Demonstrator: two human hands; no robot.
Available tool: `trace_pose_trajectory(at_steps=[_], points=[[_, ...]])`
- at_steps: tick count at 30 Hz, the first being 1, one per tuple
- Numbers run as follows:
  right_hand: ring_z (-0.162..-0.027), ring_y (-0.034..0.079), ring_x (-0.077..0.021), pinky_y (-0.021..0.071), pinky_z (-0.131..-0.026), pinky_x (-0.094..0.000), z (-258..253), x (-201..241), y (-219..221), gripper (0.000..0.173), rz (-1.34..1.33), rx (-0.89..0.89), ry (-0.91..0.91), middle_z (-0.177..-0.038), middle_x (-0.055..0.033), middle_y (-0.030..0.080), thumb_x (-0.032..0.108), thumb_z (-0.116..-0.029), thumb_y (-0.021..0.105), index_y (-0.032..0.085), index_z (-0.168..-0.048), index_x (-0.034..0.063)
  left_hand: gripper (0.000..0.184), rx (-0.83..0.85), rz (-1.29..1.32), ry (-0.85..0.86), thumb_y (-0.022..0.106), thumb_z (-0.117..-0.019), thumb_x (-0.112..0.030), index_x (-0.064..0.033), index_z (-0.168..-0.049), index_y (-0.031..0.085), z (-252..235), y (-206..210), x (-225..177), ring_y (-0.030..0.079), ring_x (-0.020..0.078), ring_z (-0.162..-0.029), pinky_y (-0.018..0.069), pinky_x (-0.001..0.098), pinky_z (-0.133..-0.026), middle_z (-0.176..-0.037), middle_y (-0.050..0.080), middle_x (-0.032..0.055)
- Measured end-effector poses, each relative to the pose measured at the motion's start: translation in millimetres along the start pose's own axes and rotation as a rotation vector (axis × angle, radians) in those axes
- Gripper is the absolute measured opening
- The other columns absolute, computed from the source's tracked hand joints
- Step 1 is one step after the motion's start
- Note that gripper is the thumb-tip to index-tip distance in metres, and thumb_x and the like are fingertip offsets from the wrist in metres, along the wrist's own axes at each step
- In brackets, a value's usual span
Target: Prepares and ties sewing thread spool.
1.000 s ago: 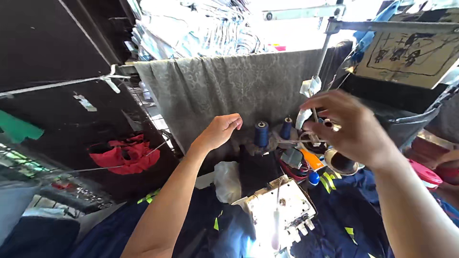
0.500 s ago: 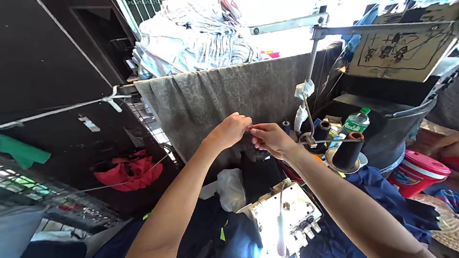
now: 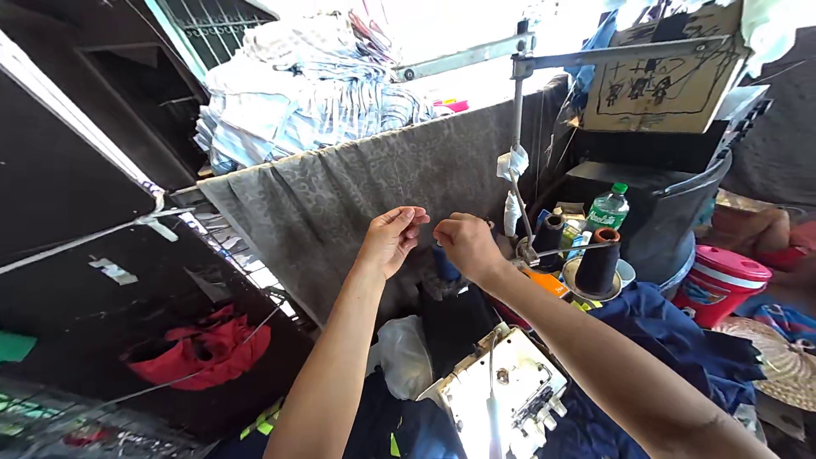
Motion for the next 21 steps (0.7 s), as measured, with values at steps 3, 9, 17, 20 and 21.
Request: trace_pose_trajectory(at_steps=[3,9,17,20,21], points=[[-0.09,0.069,-0.0345,0.0558,-0.08,-0.0469,0.0,2.7,3.3,0.016,0.066,-0.011,-0.078,-0.085,-0.0173,0.069,0.004,-0.0957,0.062,0.074,-0.088,-0.0017,0.02,-0.097,-0.161,0.13,0.053,-0.105,-0.006,-0.0044,-0.111,0.072,-0.9,9.3,4.4,0.062,0.0008,-0.068,0.0491,0.0153,-0.059,-0.1,0.076,0.0023],[-0.099,0.066,-0.0367,0.0541,-0.088,-0.0479,-4.2,-2.3,1.1,0.016,0.123,0.108,-0.099,-0.093,-0.0191,0.069,0.003,-0.0984,0.06,0.073,-0.092,-0.0036,0.018,0.118,-1.224,0.286,0.058,-0.1041,-0.009,-0.0019,-0.106,0.075,6.3,17.6,-5.9,0.067,0.0185,-0.08,0.0545,0.0409,-0.08,-0.092,0.073,0.0098],[-0.09,0.071,-0.0341,0.0565,-0.083,-0.0507,-5.0,-1.7,-0.4,0.019,-0.17,0.144,-0.012,-0.093,-0.0188,0.071,-0.005,-0.0979,0.057,0.067,-0.114,-0.0001,0.011,0.402,-1.049,0.085,0.06,-0.1024,-0.011,-0.0054,-0.101,0.07,-0.1,-9.4,-11.6,0.063,0.0039,-0.082,0.0516,0.0245,-0.079,-0.089,0.07,-0.0017],[-0.09,0.069,-0.0314,0.0558,-0.083,-0.0463,-4.9,0.3,-2.0,0.015,-0.211,0.106,-0.026,-0.091,-0.0177,0.07,-0.008,-0.0946,0.058,0.071,-0.097,-0.0023,0.017,0.43,-0.778,0.11,0.051,-0.1042,-0.009,-0.0072,-0.099,0.068,2.0,-20.6,-10.5,0.064,0.0035,-0.08,0.0504,0.0193,-0.073,-0.09,0.072,-0.0024],[-0.091,0.069,-0.0305,0.0557,-0.083,-0.045,-4.7,2.2,-2.3,0.015,-0.211,0.107,-0.016,-0.091,-0.0175,0.07,-0.007,-0.0936,0.059,0.073,-0.095,-0.0024,0.02,0.429,-0.682,0.116,0.049,-0.1039,-0.008,-0.0079,-0.098,0.068,2.6,-23.2,-10.6,0.065,0.0046,-0.08,0.0521,0.0196,-0.074,-0.09,0.073,-0.0019]])
Point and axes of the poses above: each hand's wrist, its own z-axis away from the middle knuckle, its own y-axis out of the palm, x = y × z, the point moved 2 cm from there along -z, towards the middle knuckle
